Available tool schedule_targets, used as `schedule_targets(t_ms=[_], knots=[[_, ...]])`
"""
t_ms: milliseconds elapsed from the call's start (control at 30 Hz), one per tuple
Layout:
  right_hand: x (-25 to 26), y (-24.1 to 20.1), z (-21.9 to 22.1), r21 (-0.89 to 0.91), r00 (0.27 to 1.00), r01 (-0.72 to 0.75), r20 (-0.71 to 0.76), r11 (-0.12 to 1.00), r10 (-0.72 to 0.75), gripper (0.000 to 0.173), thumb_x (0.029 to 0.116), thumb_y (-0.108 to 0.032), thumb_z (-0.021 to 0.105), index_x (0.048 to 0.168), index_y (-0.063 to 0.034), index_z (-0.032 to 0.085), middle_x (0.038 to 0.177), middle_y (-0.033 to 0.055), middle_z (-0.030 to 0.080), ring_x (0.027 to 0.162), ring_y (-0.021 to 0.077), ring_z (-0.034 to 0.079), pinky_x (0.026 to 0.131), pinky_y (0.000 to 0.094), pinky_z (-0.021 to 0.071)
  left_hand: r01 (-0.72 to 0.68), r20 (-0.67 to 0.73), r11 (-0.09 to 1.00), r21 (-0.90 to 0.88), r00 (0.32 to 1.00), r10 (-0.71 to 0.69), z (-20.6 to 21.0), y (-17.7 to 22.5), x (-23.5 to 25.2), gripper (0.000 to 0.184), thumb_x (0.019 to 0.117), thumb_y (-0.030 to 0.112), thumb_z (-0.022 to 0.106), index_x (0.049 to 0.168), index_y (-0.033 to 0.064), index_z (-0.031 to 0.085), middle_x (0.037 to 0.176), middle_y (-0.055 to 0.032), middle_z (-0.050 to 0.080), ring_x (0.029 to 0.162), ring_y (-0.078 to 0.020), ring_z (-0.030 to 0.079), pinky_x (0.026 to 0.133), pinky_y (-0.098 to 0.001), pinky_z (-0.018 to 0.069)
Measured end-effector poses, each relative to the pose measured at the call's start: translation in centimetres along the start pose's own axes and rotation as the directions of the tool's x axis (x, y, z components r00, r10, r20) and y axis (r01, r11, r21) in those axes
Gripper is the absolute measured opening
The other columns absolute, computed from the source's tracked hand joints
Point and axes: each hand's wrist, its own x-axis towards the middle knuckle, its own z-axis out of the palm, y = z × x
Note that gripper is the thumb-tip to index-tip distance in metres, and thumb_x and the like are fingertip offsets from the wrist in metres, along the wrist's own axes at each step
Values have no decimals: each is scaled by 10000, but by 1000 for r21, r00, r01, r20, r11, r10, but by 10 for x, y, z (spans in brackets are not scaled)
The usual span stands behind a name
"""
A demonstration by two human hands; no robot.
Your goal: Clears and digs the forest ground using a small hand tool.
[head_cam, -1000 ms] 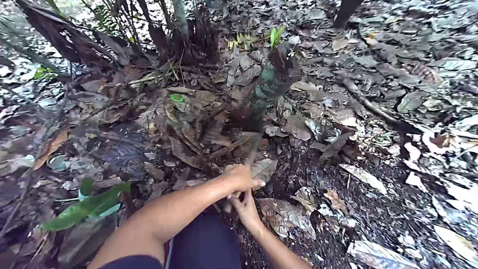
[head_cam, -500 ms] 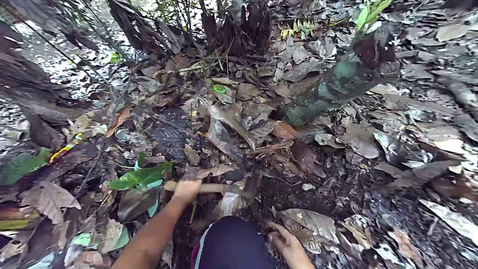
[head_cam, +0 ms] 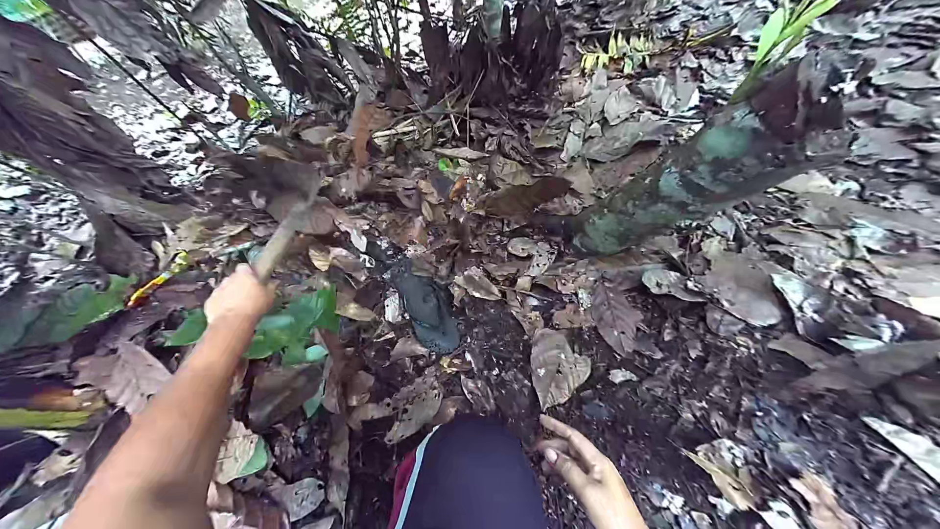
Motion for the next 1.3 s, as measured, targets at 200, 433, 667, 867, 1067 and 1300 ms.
schedule_targets(t_ms=[200, 433, 667, 867, 1067, 1300], knots=[[4, -16, 5, -44, 999, 43, -13, 998, -44, 464, 1000, -88, 554, 1456, -7, 521, 1099, 77, 735, 920, 141, 714, 841, 314, 600, -409, 347, 912, 38, 861, 372, 69, 102, -99, 490, 1005, 307, 590, 1426, 74, 499, 1192, -276, 678, 1098, -500, 664, 893, -712, 508], [18, -10, 12, -125, 996, 84, -16, 989, -86, 475, 996, -141, 575, 1456, -28, 533, 1105, 67, 739, 933, 138, 722, 858, 313, 605, -502, 473, 842, 201, 802, 365, 147, 23, -56, 469, 921, 196, 667, 1347, 21, 581, 1231, -297, 660, 1144, -517, 632, 910, -712, 495], [30, -15, 27, -127, 989, 120, 104, 985, -107, 472, 977, -188, 598, 1431, -62, 572, 1086, 44, 743, 927, 109, 716, 854, 294, 597, 104, 57, 935, 339, 990, -130, 20, -93, 47, 464, 845, 314, 798, 1163, 1, 670, 1150, -342, 664, 1082, -562, 631, 830, -772, 481], [36, -17, 32, -93, 985, 137, 122, 986, -125, 462, 975, -158, 590, 1425, -56, 578, 1078, 43, 744, 927, 103, 716, 858, 278, 595, 162, -165, 987, -9, 973, -161, -47, -126, 91, 529, 867, 208, 744, 1277, -63, 550, 1164, -444, 589, 1077, -659, 575, 803, -855, 414], [39, -27, 29, -120, 988, 123, 106, 985, -111, 467, 982, -88, 571, 1443, -16, 545, 1093, 77, 736, 918, 127, 714, 841, 309, 603, -254, 189, 967, -16, 949, 252, 19, 30, -55, 459, 976, 377, 653, 1317, 72, 608, 1126, -276, 688, 1035, -510, 665, 850, -740, 502], [54, -31, 20, -157, 967, 177, 214, 972, -142, 518, 1027, -119, 557, 1463, 125, 420, 1141, 184, 689, 943, 150, 694, 890, 350, 579, -319, 579, 918, 235, 804, 131, 138, -40, -77, 401, 923, 316, 671, 1242, 72, 666, 1224, -239, 683, 1128, -478, 647, 875, -713, 506]])
